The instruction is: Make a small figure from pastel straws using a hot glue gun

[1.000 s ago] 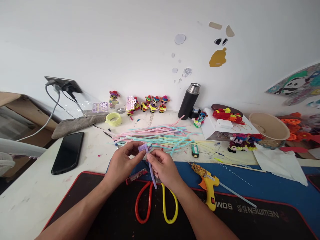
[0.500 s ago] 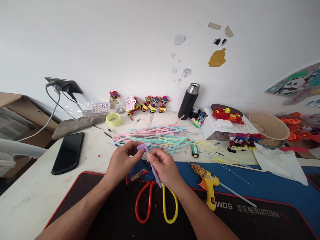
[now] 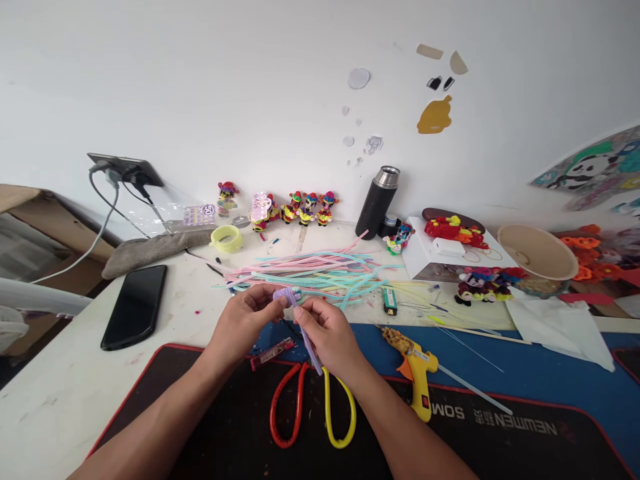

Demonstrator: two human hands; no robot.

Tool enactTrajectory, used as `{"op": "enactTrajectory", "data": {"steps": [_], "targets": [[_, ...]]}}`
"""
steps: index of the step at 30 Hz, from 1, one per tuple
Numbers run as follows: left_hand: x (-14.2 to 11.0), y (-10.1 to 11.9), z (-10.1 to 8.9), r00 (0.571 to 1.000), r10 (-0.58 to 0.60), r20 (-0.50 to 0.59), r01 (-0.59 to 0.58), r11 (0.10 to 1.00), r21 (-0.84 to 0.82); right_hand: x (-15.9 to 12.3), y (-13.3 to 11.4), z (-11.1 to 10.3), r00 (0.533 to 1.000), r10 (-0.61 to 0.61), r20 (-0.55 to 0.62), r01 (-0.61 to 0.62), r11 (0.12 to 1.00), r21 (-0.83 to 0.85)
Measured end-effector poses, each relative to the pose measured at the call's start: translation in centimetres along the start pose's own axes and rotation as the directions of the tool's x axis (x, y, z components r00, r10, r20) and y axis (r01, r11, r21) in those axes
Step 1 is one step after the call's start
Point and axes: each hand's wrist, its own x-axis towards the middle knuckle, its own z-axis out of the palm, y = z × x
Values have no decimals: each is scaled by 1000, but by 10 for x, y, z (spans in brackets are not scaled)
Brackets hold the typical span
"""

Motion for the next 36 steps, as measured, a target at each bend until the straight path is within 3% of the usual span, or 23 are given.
{"op": "enactTrajectory", "data": {"steps": [17,27,36], "targets": [[1,-3,4,993,-93,75,110,959,-263,-2,-6,1,1000,-21,-11,19,995,-98],[-1,-2,4,981,-160,112,187,933,-307,0,0,0,999,-52,-8,51,992,-113],[-1,0,4,966,-201,160,246,904,-348,0,3,-3,996,-84,-39,72,967,-246]]}}
